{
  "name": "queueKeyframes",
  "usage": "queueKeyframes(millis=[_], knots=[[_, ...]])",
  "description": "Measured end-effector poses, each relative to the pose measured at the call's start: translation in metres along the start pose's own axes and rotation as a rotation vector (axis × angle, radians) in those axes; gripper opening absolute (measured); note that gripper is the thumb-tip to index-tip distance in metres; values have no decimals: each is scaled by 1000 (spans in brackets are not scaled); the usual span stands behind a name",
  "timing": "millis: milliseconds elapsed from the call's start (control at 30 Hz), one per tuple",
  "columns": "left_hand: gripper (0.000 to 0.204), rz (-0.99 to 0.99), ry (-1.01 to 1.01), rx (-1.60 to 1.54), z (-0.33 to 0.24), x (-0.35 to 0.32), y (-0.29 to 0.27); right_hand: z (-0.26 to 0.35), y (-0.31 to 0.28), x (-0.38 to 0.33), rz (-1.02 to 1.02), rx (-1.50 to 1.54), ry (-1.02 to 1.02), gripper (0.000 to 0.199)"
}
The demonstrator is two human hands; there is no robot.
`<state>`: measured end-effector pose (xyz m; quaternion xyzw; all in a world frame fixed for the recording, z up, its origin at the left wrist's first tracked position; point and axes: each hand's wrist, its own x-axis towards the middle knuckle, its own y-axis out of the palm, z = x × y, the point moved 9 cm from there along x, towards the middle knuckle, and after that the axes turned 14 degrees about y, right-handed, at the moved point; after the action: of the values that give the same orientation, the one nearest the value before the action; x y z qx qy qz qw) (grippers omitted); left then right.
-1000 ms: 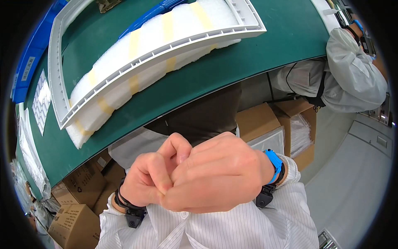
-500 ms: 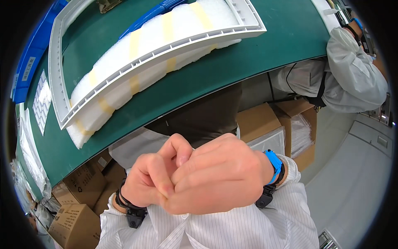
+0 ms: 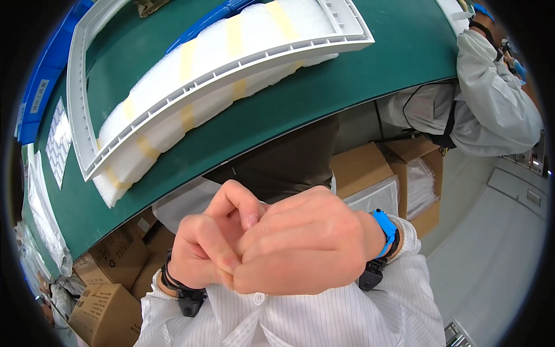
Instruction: Manual assembly of a plastic frame including the application of foam strips and adhesive to small components.
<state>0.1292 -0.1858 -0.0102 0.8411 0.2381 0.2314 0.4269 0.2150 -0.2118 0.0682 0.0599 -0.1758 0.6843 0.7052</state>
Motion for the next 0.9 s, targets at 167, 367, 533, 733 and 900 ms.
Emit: queueKeyframes(millis=[167, 367, 533, 733, 900], knots=[[17, 19, 26, 45, -2, 0, -2, 2, 1, -2, 14, -1, -19, 16], [16, 24, 17, 59, -4, 0, -1, 0, 1, 2, 3, 35, -18, 12], [17, 17, 35, 30, -1, -1, -1, 3, 2, 0, 15, 16, -55, 8], [17, 5, 10, -9, 0, -3, -3, 5, 9, -6, -12, -84, -154, 8], [14, 47, -33, 43, 0, 1, 0, 0, 3, 6, 143, -54, 95, 16]])
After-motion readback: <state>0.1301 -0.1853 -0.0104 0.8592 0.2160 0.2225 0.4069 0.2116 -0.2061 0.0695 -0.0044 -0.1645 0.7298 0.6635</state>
